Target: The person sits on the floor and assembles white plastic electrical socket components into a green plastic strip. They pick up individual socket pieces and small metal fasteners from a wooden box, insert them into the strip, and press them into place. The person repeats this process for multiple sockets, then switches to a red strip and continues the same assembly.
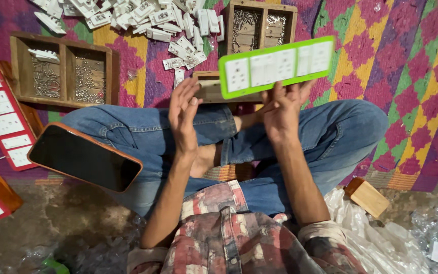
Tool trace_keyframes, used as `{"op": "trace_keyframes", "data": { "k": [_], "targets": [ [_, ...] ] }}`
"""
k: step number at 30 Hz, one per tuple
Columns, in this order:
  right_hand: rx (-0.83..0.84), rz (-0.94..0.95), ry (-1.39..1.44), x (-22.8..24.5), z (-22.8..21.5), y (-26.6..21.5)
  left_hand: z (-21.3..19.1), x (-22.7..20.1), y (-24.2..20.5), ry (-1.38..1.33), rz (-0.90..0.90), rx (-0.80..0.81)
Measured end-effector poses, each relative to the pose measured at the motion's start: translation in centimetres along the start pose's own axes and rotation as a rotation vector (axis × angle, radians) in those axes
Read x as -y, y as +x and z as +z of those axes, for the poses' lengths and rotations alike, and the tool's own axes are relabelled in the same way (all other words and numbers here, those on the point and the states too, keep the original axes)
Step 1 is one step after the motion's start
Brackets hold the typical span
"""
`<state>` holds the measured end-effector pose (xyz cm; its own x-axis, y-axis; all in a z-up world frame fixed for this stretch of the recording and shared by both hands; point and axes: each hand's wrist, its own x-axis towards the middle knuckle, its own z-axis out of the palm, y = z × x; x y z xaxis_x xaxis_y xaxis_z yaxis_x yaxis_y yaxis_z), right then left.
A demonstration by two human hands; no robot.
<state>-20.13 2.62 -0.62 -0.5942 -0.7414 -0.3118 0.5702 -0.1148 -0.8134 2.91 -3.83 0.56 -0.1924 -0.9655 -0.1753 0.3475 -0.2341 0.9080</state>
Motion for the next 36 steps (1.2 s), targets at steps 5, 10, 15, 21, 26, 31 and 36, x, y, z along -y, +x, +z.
{"op": "trace_keyframes", "data": {
  "k": [5, 10, 15, 21, 26, 31, 36],
  "targets": [
    [0.013, -0.067, 0.152, 2.3, -0.8, 0.8, 0.1, -0.2, 0.0, 0.009, -0.005, -0.028],
    [-0.105, 0.086, -0.046, 1.7, -0.3, 0.7, 0.2, 0.5, 0.0, 0.002, -0.037, -0.033],
    [-0.150, 0.304, -0.059, -0.6, 1.1, -0.3, 0.1, 0.9, 0.1, 0.043, 0.008, 0.009],
    [-0.014, 0.334, -0.074, -2.5, 1.7, -1.9, 0.2, 1.4, 0.0, -0.024, -0.014, 0.066],
    [-0.025, 0.394, -0.054, -3.3, 2.1, -2.4, 0.1, 1.4, 0.2, -0.095, -0.076, 0.095],
    [-0.057, 0.381, -0.025, -4.5, 1.2, -2.3, -0.1, 1.0, 0.5, -0.088, -0.081, 0.161],
    [-0.094, 0.395, 0.021, -5.5, 0.3, -1.6, 0.4, 1.0, 0.7, -0.105, -0.095, 0.182]
  ]
}}
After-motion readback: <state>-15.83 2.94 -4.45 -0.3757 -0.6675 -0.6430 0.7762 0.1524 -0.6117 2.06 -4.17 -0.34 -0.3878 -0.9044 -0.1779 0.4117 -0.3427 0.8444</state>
